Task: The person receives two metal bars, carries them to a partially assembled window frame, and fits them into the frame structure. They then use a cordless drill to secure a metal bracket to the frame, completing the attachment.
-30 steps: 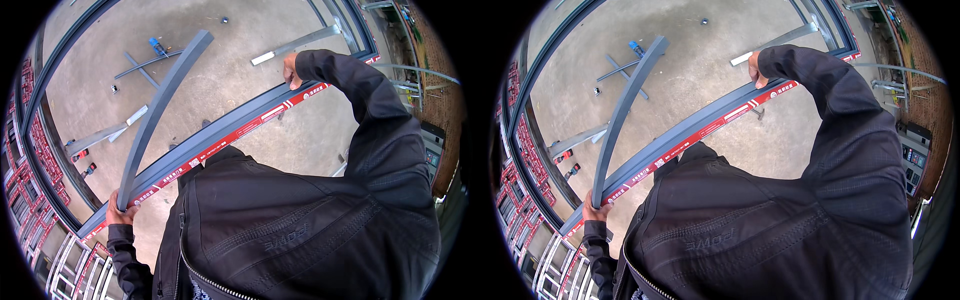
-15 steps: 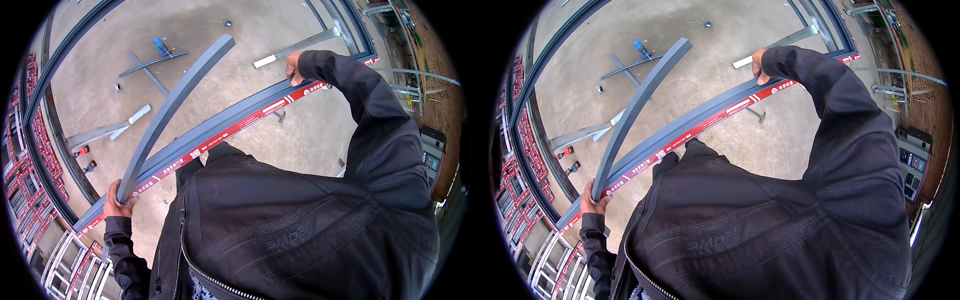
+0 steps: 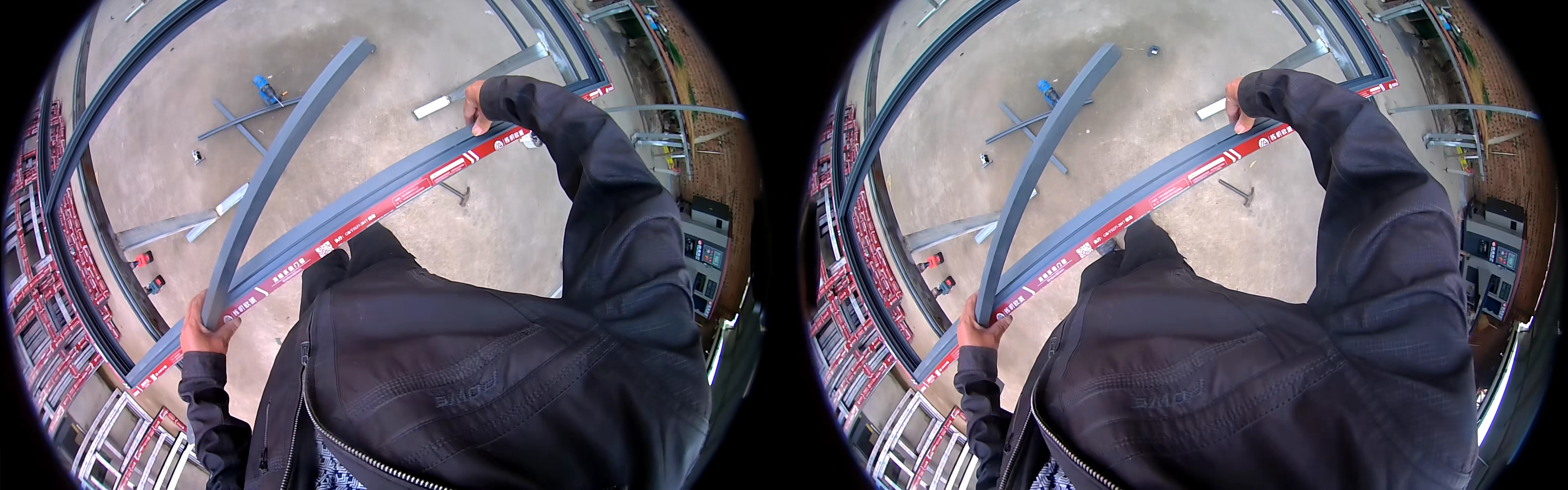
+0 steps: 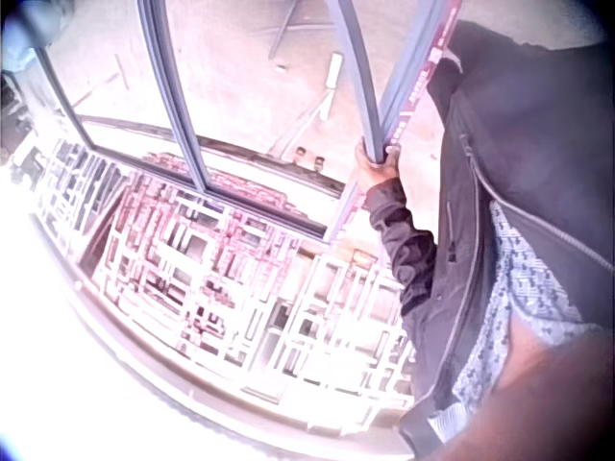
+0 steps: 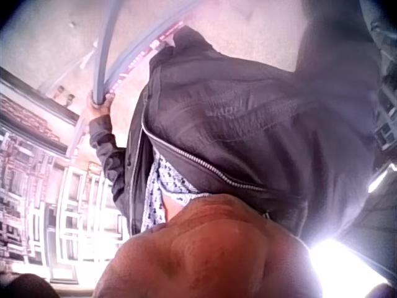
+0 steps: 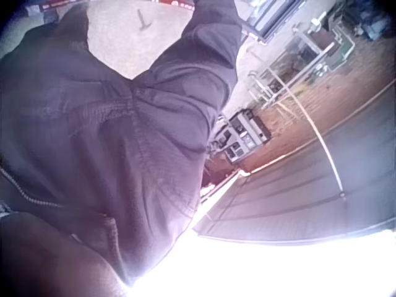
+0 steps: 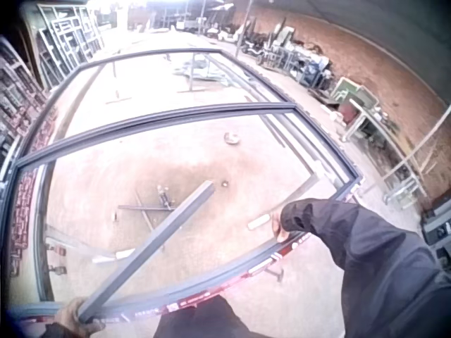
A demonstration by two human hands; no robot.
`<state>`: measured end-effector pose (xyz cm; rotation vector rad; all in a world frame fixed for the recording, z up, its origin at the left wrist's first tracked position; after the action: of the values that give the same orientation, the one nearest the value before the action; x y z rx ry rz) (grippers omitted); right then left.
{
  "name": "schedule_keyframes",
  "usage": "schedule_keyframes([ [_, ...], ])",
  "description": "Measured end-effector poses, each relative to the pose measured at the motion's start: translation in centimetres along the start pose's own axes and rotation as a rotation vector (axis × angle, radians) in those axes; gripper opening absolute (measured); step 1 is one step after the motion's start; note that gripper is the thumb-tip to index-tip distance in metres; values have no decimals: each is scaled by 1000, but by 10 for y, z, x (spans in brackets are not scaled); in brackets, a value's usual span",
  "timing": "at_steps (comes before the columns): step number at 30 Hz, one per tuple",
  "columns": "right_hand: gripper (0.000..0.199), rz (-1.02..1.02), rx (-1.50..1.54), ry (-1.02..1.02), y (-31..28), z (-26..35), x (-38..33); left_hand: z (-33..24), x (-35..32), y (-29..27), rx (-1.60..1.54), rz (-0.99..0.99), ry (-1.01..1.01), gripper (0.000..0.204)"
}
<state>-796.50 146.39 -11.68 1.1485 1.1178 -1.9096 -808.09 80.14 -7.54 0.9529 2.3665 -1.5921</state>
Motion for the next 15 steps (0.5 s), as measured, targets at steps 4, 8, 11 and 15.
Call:
schedule_keyframes([
  [4, 41, 41, -15, -9, -6, 4, 1, -40, 6, 23, 86, -61, 60, 79],
  [8, 41, 54, -32, -48, -6, 3, -5, -89, 24, 46, 18, 55, -63, 81],
  [11, 43, 66, -69, -129, -4, 0, 3, -125, 24, 59, -5, -23, -5, 75],
  [15, 41, 96, -84, -189, -8, 15, -1, -163, 28, 70, 1, -28, -41, 75],
])
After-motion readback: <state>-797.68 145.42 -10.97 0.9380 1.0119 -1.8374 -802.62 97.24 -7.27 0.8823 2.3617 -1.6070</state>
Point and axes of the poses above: each hand's wrist, its own x-axis towards the middle knuckle, its own y-axis out of the palm, z = x × y, the point moved 4 cm from there along x, towards the middle knuckle, and after that the axes turned 5 degrees about x, right-handed, at the moved point
